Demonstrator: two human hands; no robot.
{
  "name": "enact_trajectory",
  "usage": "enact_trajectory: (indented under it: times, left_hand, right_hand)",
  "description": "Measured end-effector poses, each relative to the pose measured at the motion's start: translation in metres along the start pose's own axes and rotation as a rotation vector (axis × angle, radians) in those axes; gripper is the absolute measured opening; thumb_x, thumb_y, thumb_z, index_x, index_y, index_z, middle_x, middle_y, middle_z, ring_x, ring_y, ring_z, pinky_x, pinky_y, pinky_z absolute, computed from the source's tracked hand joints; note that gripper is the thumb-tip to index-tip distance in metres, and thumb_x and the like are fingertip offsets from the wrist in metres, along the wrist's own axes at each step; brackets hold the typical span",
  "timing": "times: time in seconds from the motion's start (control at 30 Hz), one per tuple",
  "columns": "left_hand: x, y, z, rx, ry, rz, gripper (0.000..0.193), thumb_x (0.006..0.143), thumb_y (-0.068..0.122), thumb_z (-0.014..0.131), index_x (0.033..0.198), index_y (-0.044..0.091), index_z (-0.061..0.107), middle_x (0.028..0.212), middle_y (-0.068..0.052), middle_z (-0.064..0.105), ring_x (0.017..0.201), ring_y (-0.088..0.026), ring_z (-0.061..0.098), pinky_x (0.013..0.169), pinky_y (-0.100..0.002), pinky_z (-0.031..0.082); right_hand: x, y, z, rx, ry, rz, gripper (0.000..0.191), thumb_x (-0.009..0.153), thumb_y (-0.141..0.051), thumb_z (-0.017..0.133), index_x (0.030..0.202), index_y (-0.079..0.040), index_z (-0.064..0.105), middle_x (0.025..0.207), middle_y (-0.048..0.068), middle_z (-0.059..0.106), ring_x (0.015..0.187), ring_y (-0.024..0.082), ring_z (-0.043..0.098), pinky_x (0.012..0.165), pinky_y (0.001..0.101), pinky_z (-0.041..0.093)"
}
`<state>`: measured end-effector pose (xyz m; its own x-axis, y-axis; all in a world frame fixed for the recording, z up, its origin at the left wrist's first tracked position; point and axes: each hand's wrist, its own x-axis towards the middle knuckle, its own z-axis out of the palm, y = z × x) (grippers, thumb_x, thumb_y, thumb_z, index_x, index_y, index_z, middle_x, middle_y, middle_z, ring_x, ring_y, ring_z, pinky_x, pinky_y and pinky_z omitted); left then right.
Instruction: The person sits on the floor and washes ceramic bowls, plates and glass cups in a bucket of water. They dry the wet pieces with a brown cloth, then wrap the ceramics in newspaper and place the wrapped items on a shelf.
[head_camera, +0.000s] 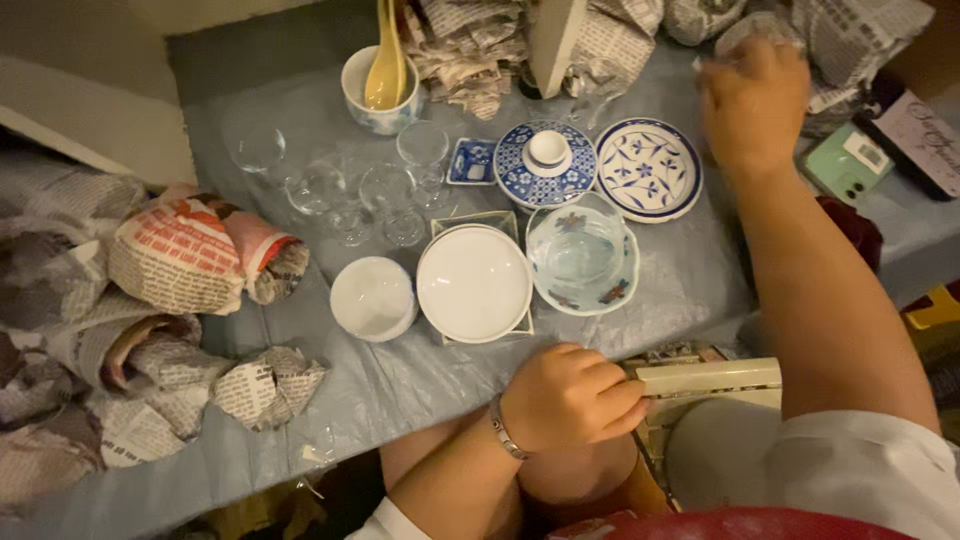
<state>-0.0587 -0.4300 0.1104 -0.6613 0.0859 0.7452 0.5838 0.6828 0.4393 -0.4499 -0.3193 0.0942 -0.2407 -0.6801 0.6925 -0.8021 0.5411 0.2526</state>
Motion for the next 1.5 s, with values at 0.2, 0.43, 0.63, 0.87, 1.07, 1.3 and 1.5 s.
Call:
enact_trajectory:
  times: [0.2, 0.43, 0.63, 0.87, 1.07, 1.3, 1.5]
  left_hand:
    - [-0.005, -0.005, 0.002, -0.005, -0.010, -0.017, 0.016, 0.092, 0.022, 0.079, 0.084, 0.013, 0.068, 0.072, 0.001, 0.054, 0.067, -0.018, 0.058, 0.061, -0.034, 0.045]
    - [-0.004, -0.004, 0.000, -0.015, -0.015, -0.021, 0.016, 0.092, 0.024, 0.078, 0.083, 0.014, 0.069, 0.069, 0.000, 0.054, 0.066, -0.019, 0.059, 0.061, -0.034, 0.046]
    - [-0.006, -0.004, 0.000, -0.034, 0.001, -0.048, 0.015, 0.094, 0.025, 0.076, 0.088, 0.013, 0.071, 0.074, 0.000, 0.058, 0.069, -0.020, 0.060, 0.064, -0.034, 0.047]
    - [-0.012, -0.008, 0.005, 0.012, -0.019, -0.050, 0.018, 0.094, 0.027, 0.076, 0.082, 0.015, 0.069, 0.070, 0.001, 0.056, 0.067, -0.019, 0.060, 0.063, -0.035, 0.046]
    - [-0.013, -0.010, 0.007, 0.040, -0.019, -0.075, 0.026, 0.095, 0.028, 0.077, 0.075, 0.016, 0.065, 0.067, 0.001, 0.054, 0.066, -0.020, 0.060, 0.062, -0.035, 0.047]
    - [-0.016, -0.012, 0.009, 0.011, 0.009, -0.074, 0.019, 0.094, 0.027, 0.076, 0.080, 0.016, 0.069, 0.069, 0.000, 0.056, 0.067, -0.020, 0.060, 0.063, -0.036, 0.048]
    - [-0.017, -0.013, 0.011, 0.016, 0.007, -0.091, 0.023, 0.095, 0.028, 0.076, 0.077, 0.016, 0.068, 0.070, 0.000, 0.058, 0.069, -0.021, 0.062, 0.064, -0.036, 0.048]
  right_hand:
    - [0.006, -0.002, 0.017, 0.333, -0.332, 0.144, 0.022, 0.109, -0.020, 0.067, 0.098, -0.003, 0.074, 0.107, 0.015, 0.073, 0.100, 0.038, 0.066, 0.097, 0.0495, 0.051]
    - [0.032, -0.013, -0.007, 0.142, -0.460, 0.089, 0.025, 0.102, -0.023, 0.067, 0.121, -0.006, 0.072, 0.109, 0.020, 0.072, 0.097, 0.044, 0.066, 0.086, 0.0534, 0.051]
    - [0.083, -0.050, -0.027, 0.440, -0.318, 0.287, 0.032, 0.108, -0.021, 0.069, 0.137, -0.010, 0.064, 0.127, 0.019, 0.070, 0.114, 0.040, 0.066, 0.097, 0.0508, 0.051]
    - [0.109, -0.073, -0.004, 0.499, -0.293, 0.020, 0.084, 0.079, -0.019, 0.089, 0.151, -0.004, 0.048, 0.132, 0.029, 0.064, 0.115, 0.052, 0.058, 0.094, 0.0553, 0.047]
    - [0.101, -0.063, 0.031, 0.443, -0.371, 0.177, 0.084, 0.080, -0.022, 0.091, 0.149, -0.003, 0.047, 0.127, 0.030, 0.064, 0.116, 0.052, 0.058, 0.098, 0.0565, 0.046]
    - [0.079, -0.056, 0.053, 0.242, -0.292, 0.055, 0.071, 0.079, -0.023, 0.090, 0.135, 0.002, 0.056, 0.125, 0.026, 0.063, 0.120, 0.047, 0.058, 0.102, 0.0546, 0.047]
    - [0.058, -0.043, 0.068, 0.513, -0.176, 0.335, 0.067, 0.087, -0.026, 0.092, 0.135, 0.005, 0.056, 0.122, 0.025, 0.062, 0.111, 0.039, 0.062, 0.093, 0.0474, 0.051]
